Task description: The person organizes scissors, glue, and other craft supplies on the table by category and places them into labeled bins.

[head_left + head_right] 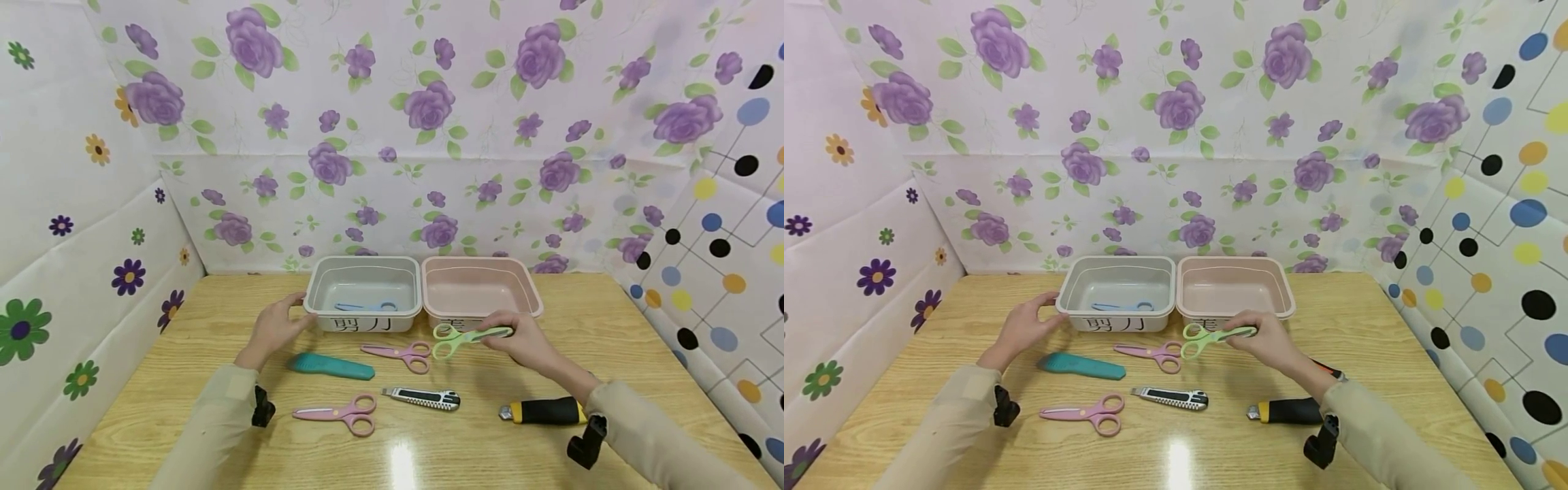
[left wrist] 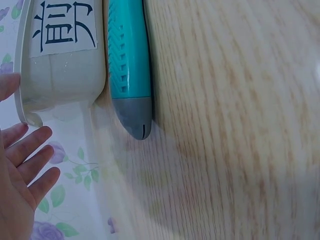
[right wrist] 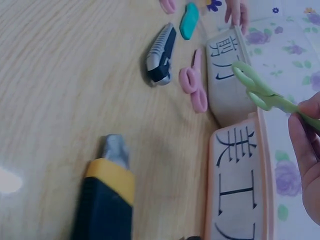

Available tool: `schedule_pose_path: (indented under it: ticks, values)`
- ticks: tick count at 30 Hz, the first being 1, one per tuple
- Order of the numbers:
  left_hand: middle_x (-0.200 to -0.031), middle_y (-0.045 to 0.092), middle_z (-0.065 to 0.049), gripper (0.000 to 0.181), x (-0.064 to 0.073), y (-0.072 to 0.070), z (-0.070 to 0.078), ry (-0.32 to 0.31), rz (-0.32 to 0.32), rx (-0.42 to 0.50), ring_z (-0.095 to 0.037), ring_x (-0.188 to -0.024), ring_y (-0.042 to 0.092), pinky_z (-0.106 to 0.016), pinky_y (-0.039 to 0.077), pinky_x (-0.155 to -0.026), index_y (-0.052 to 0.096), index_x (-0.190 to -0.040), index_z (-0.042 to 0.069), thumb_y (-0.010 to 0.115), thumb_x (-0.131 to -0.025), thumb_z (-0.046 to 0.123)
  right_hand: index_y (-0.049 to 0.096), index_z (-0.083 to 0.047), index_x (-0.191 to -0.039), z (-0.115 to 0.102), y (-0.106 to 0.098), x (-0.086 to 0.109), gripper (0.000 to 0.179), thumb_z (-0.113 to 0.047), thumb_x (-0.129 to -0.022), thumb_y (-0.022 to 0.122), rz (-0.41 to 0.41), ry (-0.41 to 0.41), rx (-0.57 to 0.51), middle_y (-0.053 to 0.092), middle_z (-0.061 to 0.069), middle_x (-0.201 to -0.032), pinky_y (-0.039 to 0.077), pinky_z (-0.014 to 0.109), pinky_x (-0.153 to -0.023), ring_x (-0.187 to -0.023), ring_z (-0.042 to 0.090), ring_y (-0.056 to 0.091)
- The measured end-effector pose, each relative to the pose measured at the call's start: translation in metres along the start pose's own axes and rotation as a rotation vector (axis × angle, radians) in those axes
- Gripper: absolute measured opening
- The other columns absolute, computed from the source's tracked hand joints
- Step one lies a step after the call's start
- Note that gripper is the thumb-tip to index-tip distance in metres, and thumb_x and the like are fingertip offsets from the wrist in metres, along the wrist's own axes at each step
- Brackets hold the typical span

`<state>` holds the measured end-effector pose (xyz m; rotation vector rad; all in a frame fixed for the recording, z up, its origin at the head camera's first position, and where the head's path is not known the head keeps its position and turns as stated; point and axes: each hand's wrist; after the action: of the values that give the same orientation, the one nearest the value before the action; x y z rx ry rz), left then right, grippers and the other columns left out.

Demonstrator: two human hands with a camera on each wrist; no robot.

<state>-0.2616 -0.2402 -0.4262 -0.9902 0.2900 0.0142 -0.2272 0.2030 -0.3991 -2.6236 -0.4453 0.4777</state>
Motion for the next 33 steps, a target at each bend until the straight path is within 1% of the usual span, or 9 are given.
schedule_pose_path:
  ticks: [5, 10, 15, 19, 21, 24, 28, 32, 33]
  values:
    - [-0.116, 0.06, -0.018, 0.059, 0.0, 0.001, -0.002, -0.001, -0.002, -0.005, -0.039, -0.101, 0.056, -0.055, 0.042, -0.084, 0.048, -0.129, 0.004, 0.061, -0.084, 0.04, 0.07, -0.002, -0.091, -0.008, 0.002, -0.011, 0.015, -0.003, -0.077, 0.07, 0.0, -0.076, 0.015, 0.063, 0.013, -0.095, 0.052, 0.023, -0.066, -0.086, 0.005, 0.057]
    - [-0.115, 0.06, -0.018, 0.058, 0.0, 0.002, -0.003, 0.002, 0.006, -0.009, -0.039, -0.101, 0.056, -0.056, 0.042, -0.084, 0.048, -0.129, 0.004, 0.061, -0.084, 0.038, 0.07, -0.002, -0.09, -0.021, 0.003, -0.023, 0.015, 0.001, -0.076, 0.068, 0.0, -0.155, 0.052, 0.065, 0.011, -0.092, 0.053, 0.024, -0.065, -0.086, 0.007, 0.059]
    - [-0.114, 0.06, -0.018, 0.058, 0.0, 0.001, -0.004, 0.004, 0.013, -0.003, -0.04, -0.103, 0.055, -0.057, 0.041, -0.085, 0.049, -0.129, 0.004, 0.062, -0.084, 0.038, 0.07, -0.002, -0.091, -0.044, 0.006, -0.031, 0.015, 0.002, -0.077, 0.068, 0.002, -0.125, 0.104, 0.066, 0.012, -0.093, 0.05, 0.023, -0.058, -0.079, 0.005, 0.059]
    - [-0.114, 0.06, -0.018, 0.058, 0.001, 0.0, -0.004, 0.01, 0.008, -0.006, -0.04, -0.102, 0.055, -0.056, 0.041, -0.085, 0.048, -0.129, 0.003, 0.061, -0.084, 0.038, 0.069, 0.004, -0.092, -0.064, 0.012, -0.034, 0.015, 0.003, -0.077, 0.066, 0.001, -0.104, 0.123, 0.065, 0.017, -0.095, 0.047, 0.023, -0.055, -0.084, 0.019, 0.06]
    - [-0.114, 0.06, -0.019, 0.058, 0.001, -0.001, -0.003, 0.013, 0.011, -0.008, -0.04, -0.102, 0.056, -0.056, 0.041, -0.085, 0.049, -0.128, 0.002, 0.062, -0.084, 0.037, 0.069, 0.003, -0.092, -0.065, 0.015, -0.037, 0.015, 0.002, -0.078, 0.067, 0.006, -0.082, 0.128, 0.065, 0.017, -0.097, 0.047, 0.021, -0.058, -0.094, 0.025, 0.059]
    - [-0.114, 0.06, -0.019, 0.057, 0.001, -0.003, -0.002, 0.018, 0.009, -0.012, -0.04, -0.103, 0.055, -0.056, 0.041, -0.085, 0.049, -0.128, 0.002, 0.062, -0.084, 0.037, 0.07, 0.002, -0.091, -0.057, 0.017, -0.045, 0.014, 0.001, -0.077, 0.068, 0.018, -0.068, 0.13, 0.066, 0.015, -0.097, 0.047, 0.019, -0.061, -0.096, 0.024, 0.058]
    - [-0.115, 0.06, -0.018, 0.057, -0.001, -0.003, 0.0, 0.021, -0.001, -0.009, -0.04, -0.106, 0.053, -0.057, 0.04, -0.088, 0.049, -0.128, 0.003, 0.061, -0.084, 0.037, 0.071, -0.002, -0.092, -0.049, 0.017, -0.052, 0.015, -0.004, -0.076, 0.07, 0.039, -0.055, 0.131, 0.066, 0.012, -0.098, 0.042, 0.019, -0.05, -0.071, 0.008, 0.056]
    - [-0.115, 0.06, -0.018, 0.056, -0.001, -0.003, 0.001, 0.017, 0.003, -0.012, -0.04, -0.106, 0.054, -0.056, 0.04, -0.087, 0.05, -0.128, 0.003, 0.062, -0.084, 0.037, 0.071, -0.005, -0.094, -0.048, 0.018, -0.056, 0.017, -0.01, -0.078, 0.069, 0.021, -0.026, 0.132, 0.065, 0.012, -0.1, 0.033, 0.021, -0.041, -0.046, 0.004, 0.038]
    - [-0.115, 0.06, -0.018, 0.056, -0.001, -0.003, 0.001, 0.015, 0.006, -0.012, -0.04, -0.105, 0.054, -0.056, 0.041, -0.087, 0.05, -0.127, 0.003, 0.062, -0.084, 0.037, 0.071, -0.005, -0.095, -0.049, 0.018, -0.057, 0.018, -0.01, -0.078, 0.069, 0.017, -0.015, 0.135, 0.065, 0.011, -0.101, 0.032, 0.021, -0.041, -0.045, 0.003, 0.037]
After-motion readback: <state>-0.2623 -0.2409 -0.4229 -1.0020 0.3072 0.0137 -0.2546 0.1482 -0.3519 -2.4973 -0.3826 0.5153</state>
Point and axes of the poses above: each hand's wrist, its own x-axis away from the middle knuckle, its own y-axis out of the palm, z = x × y
